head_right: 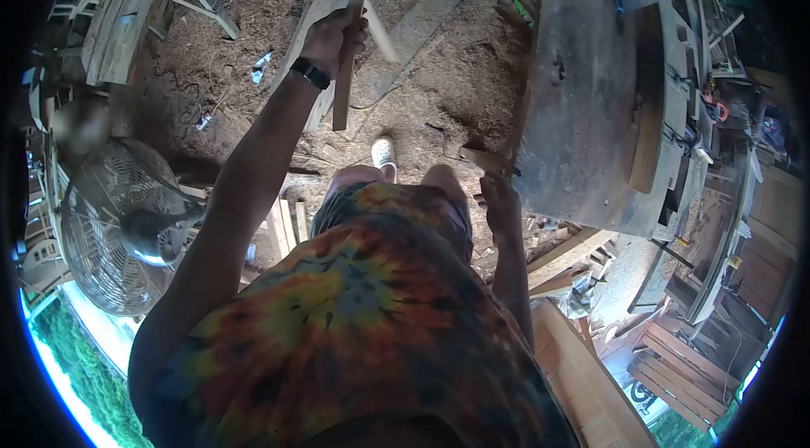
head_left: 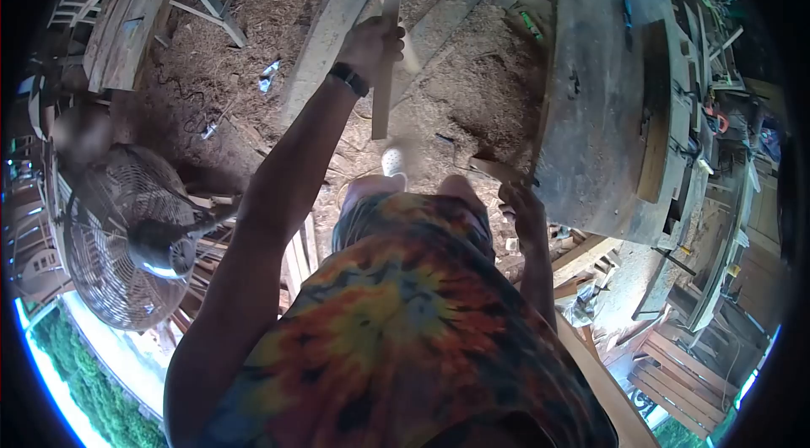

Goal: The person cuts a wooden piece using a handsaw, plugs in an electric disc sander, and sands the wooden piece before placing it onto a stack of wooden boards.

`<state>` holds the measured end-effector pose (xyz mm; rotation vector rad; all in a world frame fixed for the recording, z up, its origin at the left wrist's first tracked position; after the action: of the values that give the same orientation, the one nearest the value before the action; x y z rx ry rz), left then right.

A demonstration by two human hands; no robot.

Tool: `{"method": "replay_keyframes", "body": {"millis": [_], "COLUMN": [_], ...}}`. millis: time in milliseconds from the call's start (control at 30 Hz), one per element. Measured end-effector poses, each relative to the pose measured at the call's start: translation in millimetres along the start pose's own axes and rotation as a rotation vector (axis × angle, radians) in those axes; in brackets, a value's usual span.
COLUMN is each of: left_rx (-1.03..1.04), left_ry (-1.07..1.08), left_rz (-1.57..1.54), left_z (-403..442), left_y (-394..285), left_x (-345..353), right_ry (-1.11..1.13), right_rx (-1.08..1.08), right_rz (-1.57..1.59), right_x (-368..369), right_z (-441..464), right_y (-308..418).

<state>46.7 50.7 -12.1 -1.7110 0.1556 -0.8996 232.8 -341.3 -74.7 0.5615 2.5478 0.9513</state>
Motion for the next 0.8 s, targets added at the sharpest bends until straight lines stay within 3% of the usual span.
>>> {"method": "replay_keyframes", "body": {"millis": [67,100,167,267,367,400,433,467,500,800], "left_rx": [-0.203,-0.195,-0.257,-0.295,-0.194,-0.218,-0.160,-0.187,-0.195,-0.391], "left_ry": [-0.286,-0.286,-0.231,-0.270,-0.248,-0.156,-0.170,-0.338,-0.365,-0.310], "left_rz": [-0.094,-0.054,-0.367,-0.565,-0.358,-0.358,-0.260,-0.108,-0.083,-0.224], "left_z": [-1,56,84,127,178,202,220,233,247,420], "left_y": [17,-17,-4,-3,-7,0,0,-9,-19,-59], "left_x": [-10,-60,-65,-69,-89,-105,-114,-117,-112,-98], "right_ry": [-0.022,0.001,-0.062,-0.096,-0.061,-0.075,-0.100,-0.119,-0.140,-0.230], "right_rx": [0.005,-0.005,-0.105,-0.169,-0.172,-0.216,-0.256,-0.303,-0.320,-0.630], "right_rz": [-0.098,-0.066,-0.221,-0.207,-0.081,-0.262,-0.443,-0.445,-0.437,-0.510], "right_x": [-14,37,37,36,40,42,43,43,41,-3], "right_z": [-15,24,29,67,119,138,158,179,196,319], "right_y": [0,49,88,120,148,165,181,195,217,453]}}
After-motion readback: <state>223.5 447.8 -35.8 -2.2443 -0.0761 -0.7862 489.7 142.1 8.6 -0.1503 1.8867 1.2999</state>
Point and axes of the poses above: each hand's wrist, its own z-axis towards the middle knuckle, its own x-axis out of the palm, y = z × x, the point moved 7 cm from there along z, towards the middle knuckle, and after that the axes turned 7 degrees about x, right-handed, at the moved point
